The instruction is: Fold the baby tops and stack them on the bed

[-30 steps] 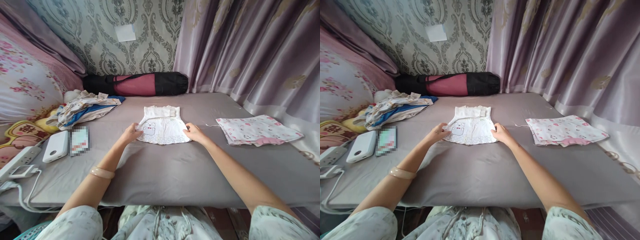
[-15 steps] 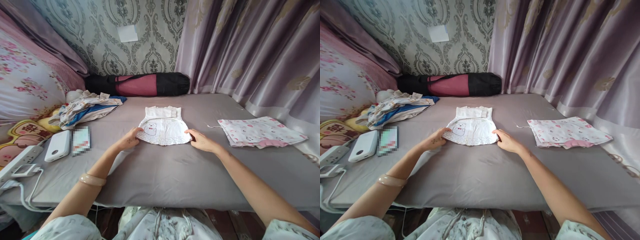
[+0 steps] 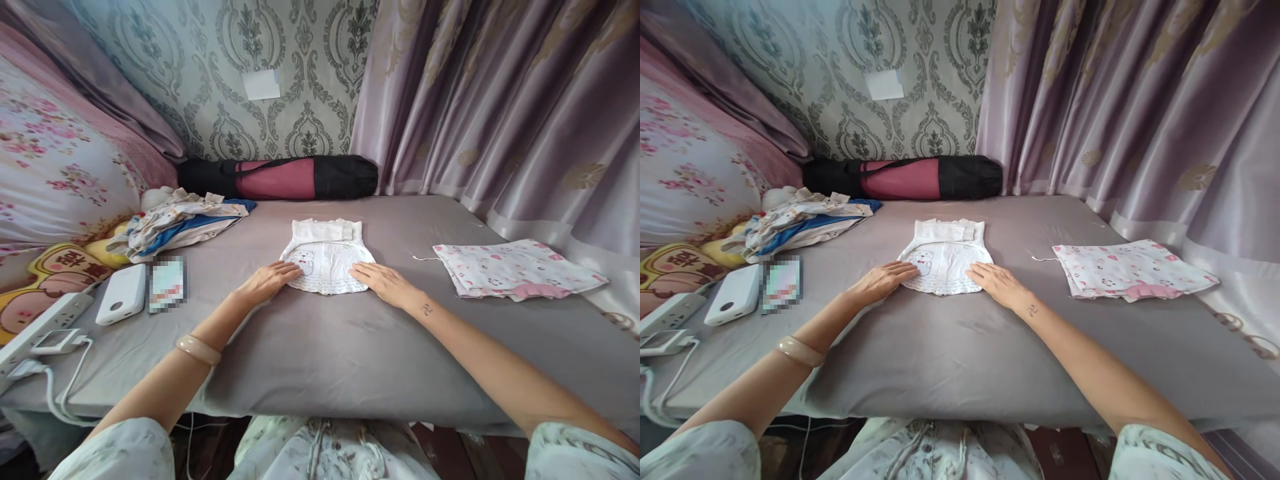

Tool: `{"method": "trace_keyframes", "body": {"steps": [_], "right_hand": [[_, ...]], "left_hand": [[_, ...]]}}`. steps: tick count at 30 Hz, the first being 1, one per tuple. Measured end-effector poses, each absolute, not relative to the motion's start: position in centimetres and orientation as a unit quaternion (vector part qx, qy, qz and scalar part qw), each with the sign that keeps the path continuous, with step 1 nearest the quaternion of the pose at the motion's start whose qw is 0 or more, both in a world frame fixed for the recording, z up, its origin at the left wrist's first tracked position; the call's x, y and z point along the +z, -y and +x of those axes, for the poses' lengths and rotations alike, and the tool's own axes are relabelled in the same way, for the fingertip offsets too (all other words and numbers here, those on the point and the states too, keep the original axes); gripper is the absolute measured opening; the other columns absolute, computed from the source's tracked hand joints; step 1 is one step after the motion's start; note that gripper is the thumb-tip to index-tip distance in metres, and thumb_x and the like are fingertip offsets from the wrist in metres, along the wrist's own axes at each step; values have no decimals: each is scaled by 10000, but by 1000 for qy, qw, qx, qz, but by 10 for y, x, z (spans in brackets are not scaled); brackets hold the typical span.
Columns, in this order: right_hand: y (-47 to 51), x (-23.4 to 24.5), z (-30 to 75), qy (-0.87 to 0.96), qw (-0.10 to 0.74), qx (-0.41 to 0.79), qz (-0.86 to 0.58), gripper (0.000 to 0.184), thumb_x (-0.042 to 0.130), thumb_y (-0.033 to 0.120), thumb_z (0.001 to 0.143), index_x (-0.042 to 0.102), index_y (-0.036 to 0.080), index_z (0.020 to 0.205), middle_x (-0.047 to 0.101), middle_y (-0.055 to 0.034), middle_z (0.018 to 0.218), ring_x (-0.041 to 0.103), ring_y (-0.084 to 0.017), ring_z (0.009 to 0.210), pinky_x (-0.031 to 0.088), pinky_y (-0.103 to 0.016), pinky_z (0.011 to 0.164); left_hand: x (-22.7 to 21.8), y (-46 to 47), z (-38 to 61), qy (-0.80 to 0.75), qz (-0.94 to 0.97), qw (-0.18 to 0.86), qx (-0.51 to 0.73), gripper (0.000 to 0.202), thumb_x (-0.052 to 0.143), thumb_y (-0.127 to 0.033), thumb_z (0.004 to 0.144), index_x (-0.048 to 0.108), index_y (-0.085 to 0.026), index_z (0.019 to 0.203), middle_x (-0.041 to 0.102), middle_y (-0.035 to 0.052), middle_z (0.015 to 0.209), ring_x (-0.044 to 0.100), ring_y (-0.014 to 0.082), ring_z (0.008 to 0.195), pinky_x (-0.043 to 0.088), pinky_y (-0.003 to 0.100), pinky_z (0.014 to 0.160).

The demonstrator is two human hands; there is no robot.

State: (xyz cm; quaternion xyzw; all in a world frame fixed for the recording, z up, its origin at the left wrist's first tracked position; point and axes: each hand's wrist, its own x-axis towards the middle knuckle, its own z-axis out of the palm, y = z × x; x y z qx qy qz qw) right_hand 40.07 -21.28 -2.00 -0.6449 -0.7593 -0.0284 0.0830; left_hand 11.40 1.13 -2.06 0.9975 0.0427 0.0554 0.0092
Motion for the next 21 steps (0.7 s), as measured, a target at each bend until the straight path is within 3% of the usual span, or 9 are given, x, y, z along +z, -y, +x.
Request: {"method": "trace_keyframes", "body": {"steps": [10, 21], "right_hand": [[211, 13, 408, 694, 118, 152, -694, 799, 354, -111, 727, 598, 350, 1333, 544, 60, 1428, 545, -183, 1289, 446, -361, 1082], [252, 22, 397, 738, 148, 196, -628, 814, 368, -96, 694, 587, 331, 1351, 587, 54, 1386, 565, -171, 1266, 423, -357, 1110]], "left_hand": [[4, -14, 112, -95, 987, 126, 43, 424, 404, -162, 935, 617, -262, 1288, 640, 50, 1328, 583, 201, 1237, 419, 351, 1083], [19, 28, 81, -84, 978, 186, 28, 408, 399, -218, 944, 623, -284, 1278, 673, 37, 1269, 614, 204, 1182, 456, 326, 1027]]}}
